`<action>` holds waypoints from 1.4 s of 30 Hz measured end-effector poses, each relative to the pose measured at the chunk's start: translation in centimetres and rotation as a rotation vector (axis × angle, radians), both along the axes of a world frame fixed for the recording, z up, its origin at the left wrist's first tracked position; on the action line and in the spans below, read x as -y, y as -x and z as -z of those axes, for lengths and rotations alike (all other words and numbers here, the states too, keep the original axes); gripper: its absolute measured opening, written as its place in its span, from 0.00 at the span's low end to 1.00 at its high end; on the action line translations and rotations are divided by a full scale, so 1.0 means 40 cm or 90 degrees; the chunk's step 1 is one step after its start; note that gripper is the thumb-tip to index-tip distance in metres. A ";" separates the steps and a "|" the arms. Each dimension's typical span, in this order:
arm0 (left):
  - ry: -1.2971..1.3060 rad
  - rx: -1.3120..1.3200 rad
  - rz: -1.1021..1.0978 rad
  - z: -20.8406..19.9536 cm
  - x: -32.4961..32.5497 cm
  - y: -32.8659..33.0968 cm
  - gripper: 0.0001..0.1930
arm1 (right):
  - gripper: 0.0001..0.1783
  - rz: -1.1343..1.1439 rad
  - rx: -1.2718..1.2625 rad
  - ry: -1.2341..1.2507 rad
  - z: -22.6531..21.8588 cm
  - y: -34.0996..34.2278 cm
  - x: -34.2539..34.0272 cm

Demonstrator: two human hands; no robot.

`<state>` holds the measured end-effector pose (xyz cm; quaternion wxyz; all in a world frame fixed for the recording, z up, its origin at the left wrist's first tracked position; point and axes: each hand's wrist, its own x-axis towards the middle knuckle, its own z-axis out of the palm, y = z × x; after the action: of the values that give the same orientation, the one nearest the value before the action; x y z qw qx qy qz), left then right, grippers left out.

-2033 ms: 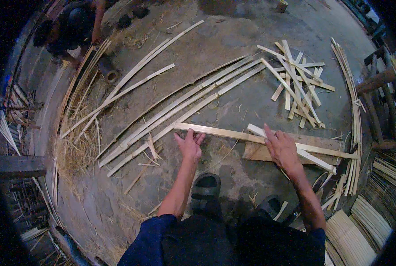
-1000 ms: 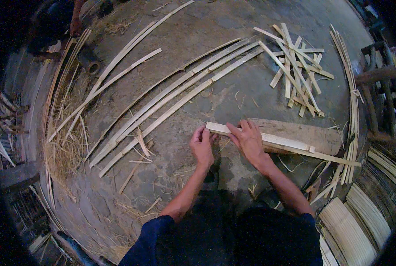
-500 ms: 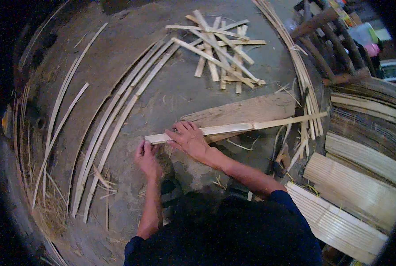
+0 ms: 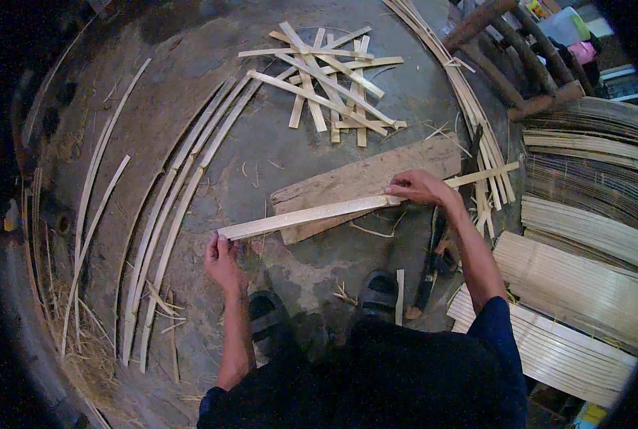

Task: The person repeatedly picks up long bamboo strips, places them on a wooden block, and uses a machete to split them into shorter pieces. The cut pieces are set aside on the floor as the process continues.

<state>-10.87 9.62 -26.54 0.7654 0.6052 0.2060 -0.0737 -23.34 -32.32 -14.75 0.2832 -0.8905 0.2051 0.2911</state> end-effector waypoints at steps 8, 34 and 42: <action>-0.033 0.024 0.012 0.018 -0.005 -0.005 0.15 | 0.33 -0.033 0.017 -0.050 0.015 0.013 0.029; -0.541 0.630 0.743 -0.324 0.477 -0.008 0.28 | 0.29 -0.174 0.314 0.364 -0.217 -0.135 -0.178; -0.468 0.596 0.736 -0.297 0.522 -0.046 0.17 | 0.21 -0.086 0.649 0.302 -0.253 -0.045 -0.152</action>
<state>-9.04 -11.26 -14.65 0.3664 0.7954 -0.4666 -0.1241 -21.55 -26.23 -4.61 0.1190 -0.9688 0.0451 -0.2124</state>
